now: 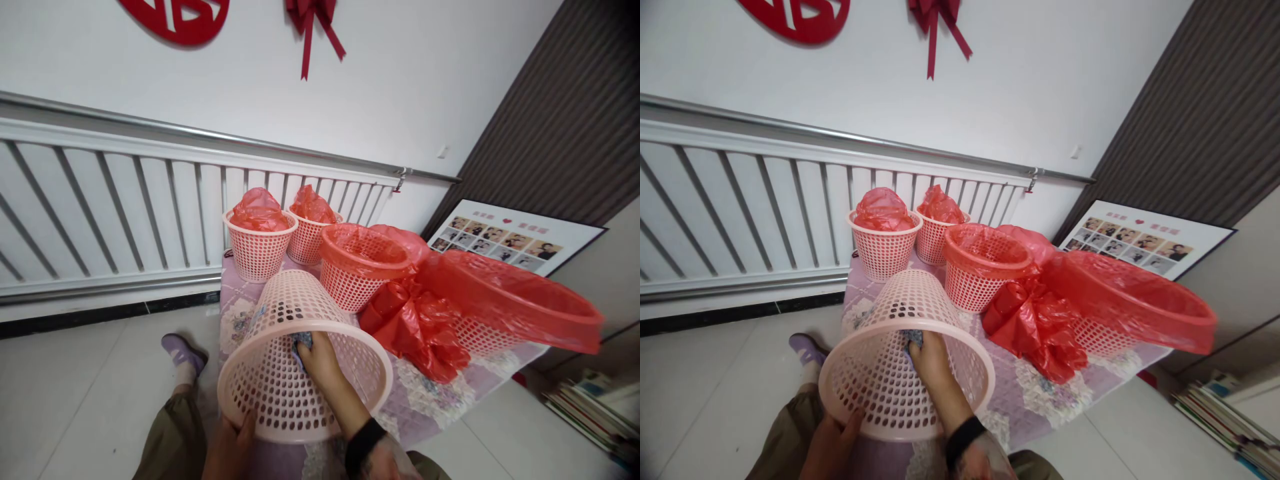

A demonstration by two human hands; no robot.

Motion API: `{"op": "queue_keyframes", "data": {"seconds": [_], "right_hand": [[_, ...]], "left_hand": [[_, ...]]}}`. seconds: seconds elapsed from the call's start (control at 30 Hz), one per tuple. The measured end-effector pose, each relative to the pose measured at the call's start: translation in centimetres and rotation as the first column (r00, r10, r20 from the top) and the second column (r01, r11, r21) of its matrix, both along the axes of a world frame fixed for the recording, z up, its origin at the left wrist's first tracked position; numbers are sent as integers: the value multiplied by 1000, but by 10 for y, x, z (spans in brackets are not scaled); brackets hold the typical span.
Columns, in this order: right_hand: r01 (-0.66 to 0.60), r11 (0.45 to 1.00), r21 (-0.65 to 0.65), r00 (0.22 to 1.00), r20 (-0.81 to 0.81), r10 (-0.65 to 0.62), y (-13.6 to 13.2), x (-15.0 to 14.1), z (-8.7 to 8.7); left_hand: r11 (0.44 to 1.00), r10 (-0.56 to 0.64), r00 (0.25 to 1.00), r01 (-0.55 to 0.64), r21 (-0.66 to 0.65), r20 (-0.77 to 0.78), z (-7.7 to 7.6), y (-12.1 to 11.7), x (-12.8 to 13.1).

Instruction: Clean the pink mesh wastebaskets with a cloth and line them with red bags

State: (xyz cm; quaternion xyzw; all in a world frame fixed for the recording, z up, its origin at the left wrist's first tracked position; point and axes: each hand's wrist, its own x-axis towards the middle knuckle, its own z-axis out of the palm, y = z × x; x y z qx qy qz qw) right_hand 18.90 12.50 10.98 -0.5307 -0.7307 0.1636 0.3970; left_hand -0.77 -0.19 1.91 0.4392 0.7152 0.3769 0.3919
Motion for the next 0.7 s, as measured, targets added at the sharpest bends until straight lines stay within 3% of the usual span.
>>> {"op": "queue_keyframes", "data": {"seconds": [0.17, 0.3, 0.5, 0.7], "right_hand": [[33, 999, -27, 995, 92, -30, 46, -23, -15], [40, 995, -93, 985, 170, -24, 57, -40, -35], [33, 980, -194, 952, 304, 29, 47, -41, -54], [-12, 961, -277, 900, 415, 131, 3, -35, -42]], "left_hand": [[997, -42, 997, 46, -59, 70, -5, 0, 0], [1000, -15, 998, 16, -25, 59, -13, 0, 0], [998, 8, 1000, -7, -61, 25, -27, 3, 0], [996, -16, 1000, 17, -83, 7, -22, 1, 0]]}}
